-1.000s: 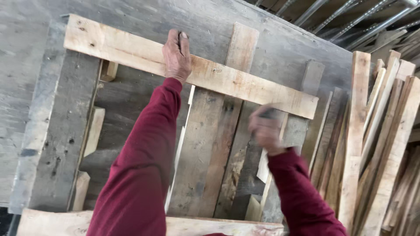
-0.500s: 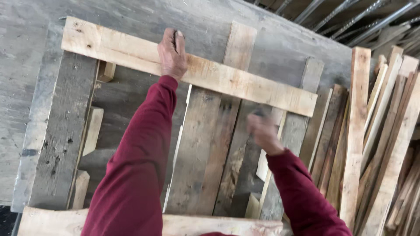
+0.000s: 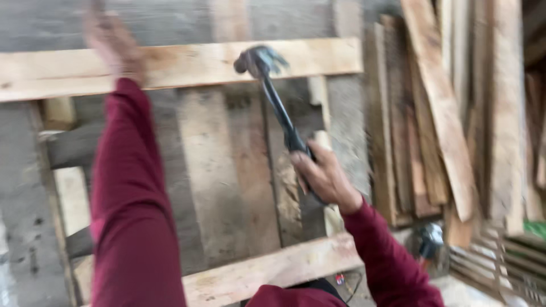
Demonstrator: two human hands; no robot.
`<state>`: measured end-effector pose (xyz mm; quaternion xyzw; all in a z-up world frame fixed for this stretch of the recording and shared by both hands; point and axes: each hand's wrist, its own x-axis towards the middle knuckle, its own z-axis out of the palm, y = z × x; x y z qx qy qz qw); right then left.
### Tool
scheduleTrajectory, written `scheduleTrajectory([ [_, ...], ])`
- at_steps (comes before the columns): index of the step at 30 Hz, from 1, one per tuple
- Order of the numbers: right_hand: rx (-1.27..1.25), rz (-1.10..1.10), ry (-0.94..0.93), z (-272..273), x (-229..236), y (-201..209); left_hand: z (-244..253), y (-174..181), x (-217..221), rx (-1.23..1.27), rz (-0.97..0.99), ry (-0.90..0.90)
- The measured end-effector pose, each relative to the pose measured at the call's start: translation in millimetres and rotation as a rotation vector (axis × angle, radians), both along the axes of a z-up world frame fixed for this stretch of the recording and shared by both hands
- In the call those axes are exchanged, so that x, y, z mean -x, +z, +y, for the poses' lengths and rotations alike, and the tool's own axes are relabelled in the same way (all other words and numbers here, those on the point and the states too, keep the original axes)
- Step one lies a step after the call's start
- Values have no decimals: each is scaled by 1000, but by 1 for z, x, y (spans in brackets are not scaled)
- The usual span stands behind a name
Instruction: The person assembles a wooden pallet by hammering nails into wooden slats. They pick nails from a container, position them on the wood, and use a hammer to drive them in, securing the slats to the pallet frame.
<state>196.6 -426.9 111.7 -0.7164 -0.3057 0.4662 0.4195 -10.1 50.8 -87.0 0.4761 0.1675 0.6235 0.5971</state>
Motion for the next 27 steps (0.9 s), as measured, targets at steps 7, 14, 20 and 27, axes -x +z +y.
scheduleTrajectory([
  [7, 129, -109, -451, -268, 39, 8, -211, 69, -54, 852, -256, -541],
  [14, 130, -83, -695, -370, 34, 8, -577, 130, -121, 1431, 211, -727],
  [20, 179, -345, -562, -370, -65, -7, -673, 114, -169, 1331, 288, -1001],
  [27, 120, -901, -312, -365, -226, -81, -686, 110, -248, 1279, 459, -757],
])
